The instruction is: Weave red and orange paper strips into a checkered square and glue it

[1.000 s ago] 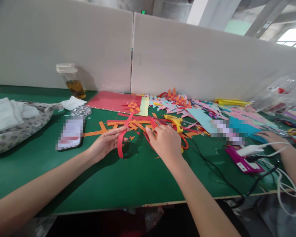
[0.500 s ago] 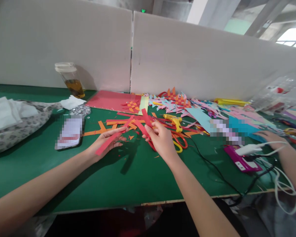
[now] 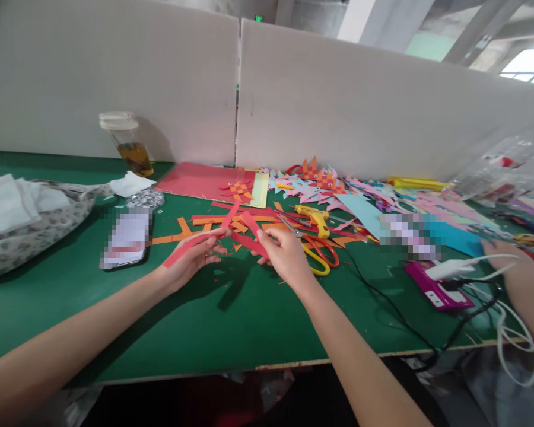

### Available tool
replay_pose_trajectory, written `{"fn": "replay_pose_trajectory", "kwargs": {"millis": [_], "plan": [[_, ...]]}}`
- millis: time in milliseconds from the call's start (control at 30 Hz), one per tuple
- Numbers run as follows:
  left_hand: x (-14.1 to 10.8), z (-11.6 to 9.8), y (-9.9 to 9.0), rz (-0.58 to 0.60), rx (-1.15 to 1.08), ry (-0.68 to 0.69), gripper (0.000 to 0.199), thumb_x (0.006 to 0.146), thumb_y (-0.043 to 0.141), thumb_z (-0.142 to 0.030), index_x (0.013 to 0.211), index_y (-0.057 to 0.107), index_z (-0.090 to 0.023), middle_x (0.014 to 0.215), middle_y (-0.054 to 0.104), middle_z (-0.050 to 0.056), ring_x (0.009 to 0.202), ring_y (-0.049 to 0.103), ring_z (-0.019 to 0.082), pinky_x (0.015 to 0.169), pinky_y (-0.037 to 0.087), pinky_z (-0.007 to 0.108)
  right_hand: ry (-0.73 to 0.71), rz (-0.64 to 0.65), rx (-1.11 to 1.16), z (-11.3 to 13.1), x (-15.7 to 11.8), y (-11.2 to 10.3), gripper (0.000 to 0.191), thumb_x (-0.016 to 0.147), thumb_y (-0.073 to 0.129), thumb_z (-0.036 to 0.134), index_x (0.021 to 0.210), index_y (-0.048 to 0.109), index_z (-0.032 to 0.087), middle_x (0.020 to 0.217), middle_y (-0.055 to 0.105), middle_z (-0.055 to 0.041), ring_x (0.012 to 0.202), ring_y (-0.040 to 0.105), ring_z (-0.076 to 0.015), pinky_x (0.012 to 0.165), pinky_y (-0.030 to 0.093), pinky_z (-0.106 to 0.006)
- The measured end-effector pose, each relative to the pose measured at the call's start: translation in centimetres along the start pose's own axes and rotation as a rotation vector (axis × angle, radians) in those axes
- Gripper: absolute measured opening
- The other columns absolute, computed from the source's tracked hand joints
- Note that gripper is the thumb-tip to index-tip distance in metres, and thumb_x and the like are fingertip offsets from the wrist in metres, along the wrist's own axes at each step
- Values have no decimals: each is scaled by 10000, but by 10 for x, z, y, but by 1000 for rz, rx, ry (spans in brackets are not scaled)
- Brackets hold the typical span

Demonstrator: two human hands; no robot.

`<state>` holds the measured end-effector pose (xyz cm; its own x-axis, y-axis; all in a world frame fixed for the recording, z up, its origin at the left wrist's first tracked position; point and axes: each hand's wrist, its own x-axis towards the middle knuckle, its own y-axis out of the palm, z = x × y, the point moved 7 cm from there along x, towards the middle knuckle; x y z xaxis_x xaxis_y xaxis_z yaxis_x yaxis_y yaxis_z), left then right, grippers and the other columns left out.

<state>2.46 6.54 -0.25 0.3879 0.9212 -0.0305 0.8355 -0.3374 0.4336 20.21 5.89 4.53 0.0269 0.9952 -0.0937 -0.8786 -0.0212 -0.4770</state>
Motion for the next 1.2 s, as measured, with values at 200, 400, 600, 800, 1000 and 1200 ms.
{"fn": "replay_pose_trajectory", "kwargs": {"millis": [200, 400, 600, 800, 1000, 1200], "plan": [[-2, 3, 3, -11, 45, -37, 258, 780, 606, -370, 966, 687, -211, 1208, 584, 62, 799, 618, 109, 674, 485, 207, 70, -19, 308, -2, -1, 4, 265, 756, 582, 434, 907, 609, 218, 827, 685, -40, 582, 658, -159, 469, 495, -235], [-3, 7, 4, -5, 88, -65, 247, 748, 637, -372, 892, 693, -178, 1044, 658, 71, 822, 625, 142, 698, 487, 235, 93, 61, 387, 0, -3, 11, 239, 747, 606, 407, 887, 624, 215, 934, 673, -51, 676, 676, -172, 469, 520, -225], [-4, 7, 7, 46, 125, -71, 250, 758, 624, -381, 914, 690, -198, 1078, 651, 60, 838, 621, 142, 711, 483, 241, 92, 108, 394, 0, -4, 12, 244, 723, 638, 405, 865, 633, 207, 958, 666, -47, 737, 669, -165, 510, 531, -216], [-7, 6, 12, 88, 211, -75, 273, 758, 616, -398, 894, 697, -175, 968, 686, 79, 864, 623, 175, 730, 481, 268, 103, 155, 387, 2, -6, 13, 244, 688, 666, 416, 801, 648, 201, 902, 667, -27, 760, 654, -154, 548, 527, -217], [-9, 7, 17, 112, 313, -61, 286, 777, 580, -415, 860, 708, -173, 867, 705, 82, 831, 632, 180, 727, 476, 275, 127, 156, 387, 3, -8, 16, 228, 689, 651, 421, 752, 660, 203, 825, 673, -21, 776, 634, -154, 568, 518, -229], [-11, 8, 25, 196, 400, -39, 288, 793, 554, -418, 802, 716, -180, 853, 704, 70, 752, 617, 156, 666, 462, 244, 123, 166, 352, -1, -8, 22, 162, 649, 676, 314, 758, 680, 194, 724, 676, 0, 607, 586, -90, 575, 473, -205]]}}
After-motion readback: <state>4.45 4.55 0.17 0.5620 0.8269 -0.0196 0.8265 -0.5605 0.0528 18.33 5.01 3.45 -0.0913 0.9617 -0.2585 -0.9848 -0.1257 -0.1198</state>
